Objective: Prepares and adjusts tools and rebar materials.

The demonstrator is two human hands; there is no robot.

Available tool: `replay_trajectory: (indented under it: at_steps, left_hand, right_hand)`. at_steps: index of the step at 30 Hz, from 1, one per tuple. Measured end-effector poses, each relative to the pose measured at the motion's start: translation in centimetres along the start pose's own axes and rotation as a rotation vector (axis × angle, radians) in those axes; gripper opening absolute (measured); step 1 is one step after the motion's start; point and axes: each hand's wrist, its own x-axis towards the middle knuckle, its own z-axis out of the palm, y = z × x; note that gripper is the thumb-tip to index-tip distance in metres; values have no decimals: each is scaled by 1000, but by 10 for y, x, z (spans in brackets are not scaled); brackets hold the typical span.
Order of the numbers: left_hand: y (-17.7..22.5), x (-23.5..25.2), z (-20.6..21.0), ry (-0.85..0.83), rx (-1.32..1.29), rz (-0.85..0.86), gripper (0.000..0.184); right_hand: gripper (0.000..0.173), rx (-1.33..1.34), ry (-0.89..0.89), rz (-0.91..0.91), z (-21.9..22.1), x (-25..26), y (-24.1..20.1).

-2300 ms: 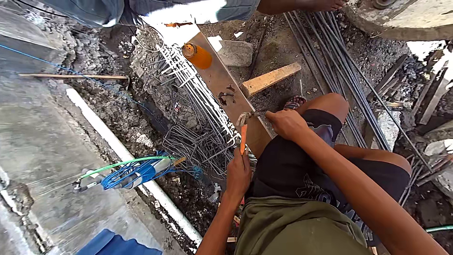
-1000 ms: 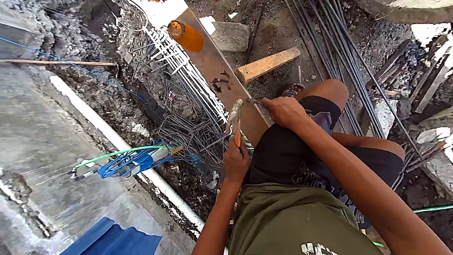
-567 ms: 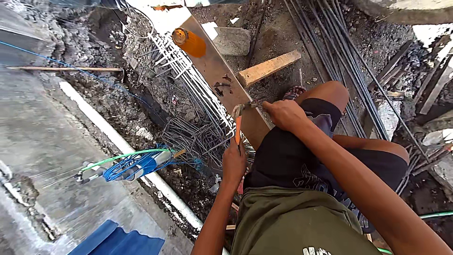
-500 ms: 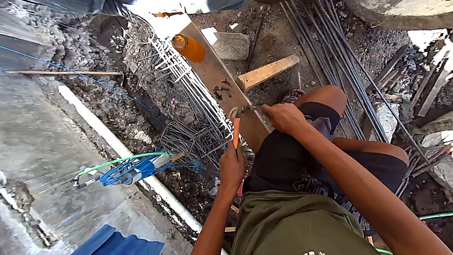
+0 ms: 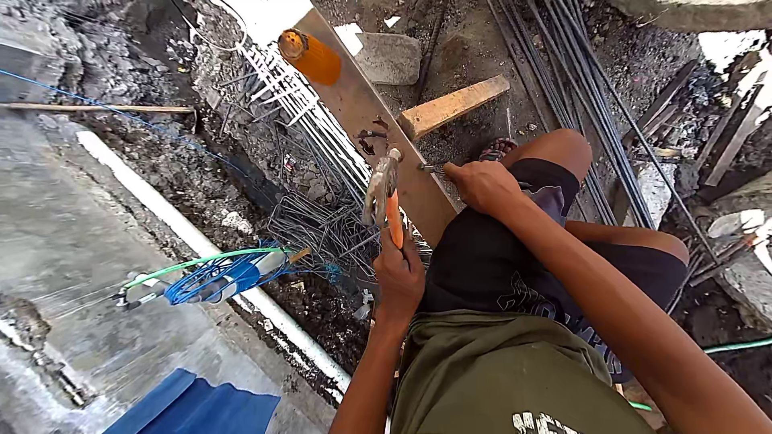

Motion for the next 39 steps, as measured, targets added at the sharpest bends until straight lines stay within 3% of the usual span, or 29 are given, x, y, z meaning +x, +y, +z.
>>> replay_trajectory:
  at_steps: [1, 3, 4, 6, 10, 11, 14, 15, 19, 21, 22, 24, 25, 31, 32, 35, 36, 39]
  left_hand:
    - [-6, -2, 4, -59, 37, -28, 26]
    - [-8, 6, 1, -374, 94, -235, 33]
    - [-4, 11, -2, -427, 105, -282, 32]
    - [9, 15, -7, -330, 65, -238, 31]
    - [3, -3, 1, 15, -23, 25, 30]
    - [-3, -6, 6, 4, 16, 26, 28]
    - [-10, 0, 3, -367, 135, -205, 33]
    - [-7, 4, 1, -378, 136, -212, 31]
    - [5, -7, -7, -56, 43, -18, 27]
    - [-3, -5, 4, 26, 73, 53, 26]
    - [-10, -7, 7, -50, 128, 14, 26]
    - [-12, 4, 3, -377, 197, -201, 34]
    - [-10, 10, 2, -416, 193, -235, 34]
    - [-4, -2, 0, 24, 71, 80, 28]
    - [-9, -4, 4, -16, 99, 60, 27]
    - [-14, 4, 6, -430, 174, -229, 32]
    - [-11, 8, 4, -454, 168, -243, 32]
    - [4, 3, -4, -158, 97, -41, 30]
  right_hand:
    - [23, -4, 0, -1, -1, 0, -1]
    - [23, -2, 1, -4, -3, -1, -4]
    - [23, -2, 7, -4, -3, -1, -4]
    - [25, 3, 17, 4, -6, 3, 0]
    - [25, 12, 5, 10, 2, 2, 0]
    - [25, 10, 1, 11, 1, 2, 0]
    - [26, -1, -1, -6, 0, -1, -2]
    - [26, -4, -3, -8, -2, -1, -2]
    - [25, 24, 0, 0, 6, -1, 0]
    - [24, 22, 19, -3, 3, 1, 2]
    - [23, 23, 15, -3, 2, 0, 1]
    - [24, 15, 13, -7, 1, -1, -2]
    - [25, 13, 12, -8, -1, 1, -2]
    - [22, 19, 4, 10, -1, 5, 2]
    - [22, 20, 8, 7, -1, 5, 2]
    - [21, 20, 3, 0, 0, -1, -2]
    - [22, 22, -1, 2, -2, -1, -2]
    - [23, 35, -12, 15, -4, 3, 0]
